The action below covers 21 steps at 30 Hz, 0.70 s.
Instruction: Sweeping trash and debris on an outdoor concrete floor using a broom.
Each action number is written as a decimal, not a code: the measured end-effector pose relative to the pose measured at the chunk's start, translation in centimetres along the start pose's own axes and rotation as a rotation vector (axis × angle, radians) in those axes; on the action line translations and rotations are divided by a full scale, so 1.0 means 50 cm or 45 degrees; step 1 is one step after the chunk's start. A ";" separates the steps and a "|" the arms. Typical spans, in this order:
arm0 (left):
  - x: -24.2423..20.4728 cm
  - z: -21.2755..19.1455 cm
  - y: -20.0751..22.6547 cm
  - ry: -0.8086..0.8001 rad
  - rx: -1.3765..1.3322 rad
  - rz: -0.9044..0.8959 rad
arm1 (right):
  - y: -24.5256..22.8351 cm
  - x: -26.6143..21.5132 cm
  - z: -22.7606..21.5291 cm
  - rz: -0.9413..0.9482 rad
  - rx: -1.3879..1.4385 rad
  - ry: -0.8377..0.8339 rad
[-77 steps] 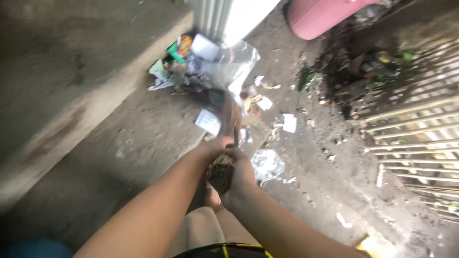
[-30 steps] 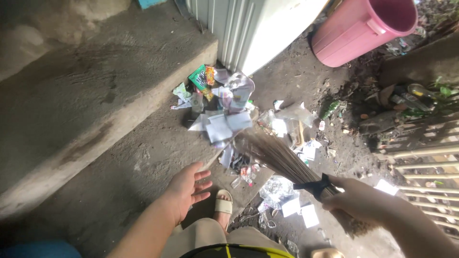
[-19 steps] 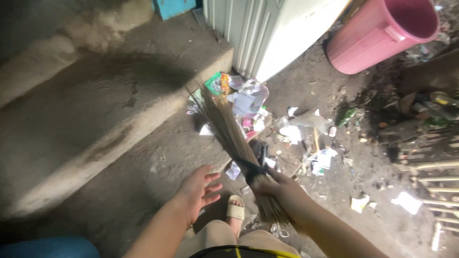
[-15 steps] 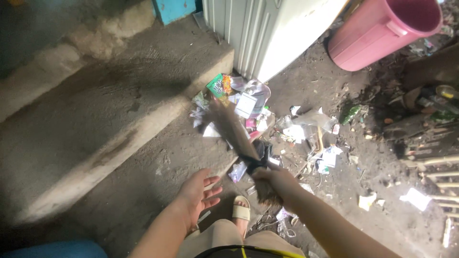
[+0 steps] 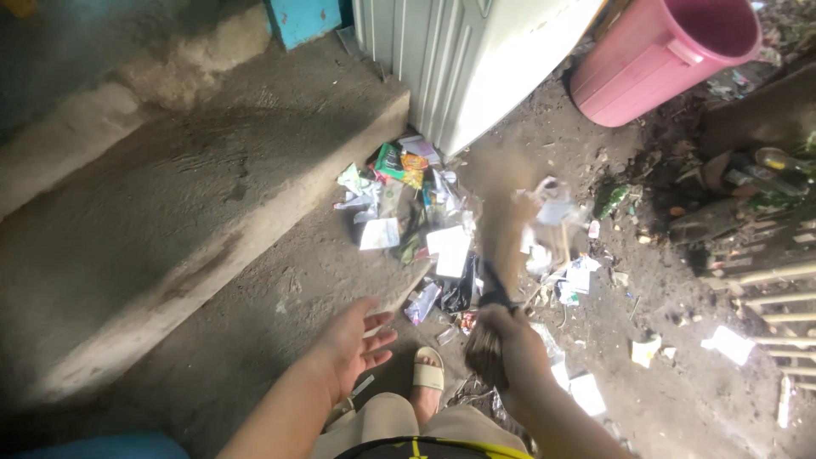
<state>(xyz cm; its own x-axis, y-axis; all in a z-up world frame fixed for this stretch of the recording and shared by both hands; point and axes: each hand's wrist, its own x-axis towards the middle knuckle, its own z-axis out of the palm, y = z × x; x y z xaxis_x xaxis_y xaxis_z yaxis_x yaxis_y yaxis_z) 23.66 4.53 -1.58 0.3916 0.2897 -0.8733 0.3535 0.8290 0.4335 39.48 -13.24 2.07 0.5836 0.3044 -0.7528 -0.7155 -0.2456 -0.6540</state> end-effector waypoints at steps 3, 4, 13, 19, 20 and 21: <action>-0.006 0.005 -0.007 -0.036 0.015 -0.048 | -0.004 -0.055 0.013 0.097 -0.128 -0.183; 0.000 0.005 -0.008 -0.054 -0.005 -0.064 | -0.008 -0.067 0.018 0.123 -0.154 -0.347; -0.014 -0.030 -0.004 -0.080 0.076 -0.030 | 0.062 0.259 -0.126 0.031 0.601 -0.206; 0.006 -0.094 -0.028 -0.025 0.003 -0.023 | 0.009 0.044 -0.023 0.021 0.191 0.063; 0.011 -0.092 -0.032 -0.026 -0.013 -0.020 | 0.009 0.029 -0.025 0.017 0.176 0.058; 0.012 -0.097 -0.035 -0.021 -0.060 -0.023 | 0.011 0.015 -0.022 0.057 0.155 0.060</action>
<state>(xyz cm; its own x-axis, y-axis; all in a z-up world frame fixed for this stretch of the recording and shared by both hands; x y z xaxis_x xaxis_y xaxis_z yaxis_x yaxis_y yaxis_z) 19.16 5.59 -3.91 0.3996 0.2673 -0.8769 0.3205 0.8554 0.4068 39.93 -14.18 1.07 0.5655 0.2516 -0.7854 -0.7808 -0.1434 -0.6081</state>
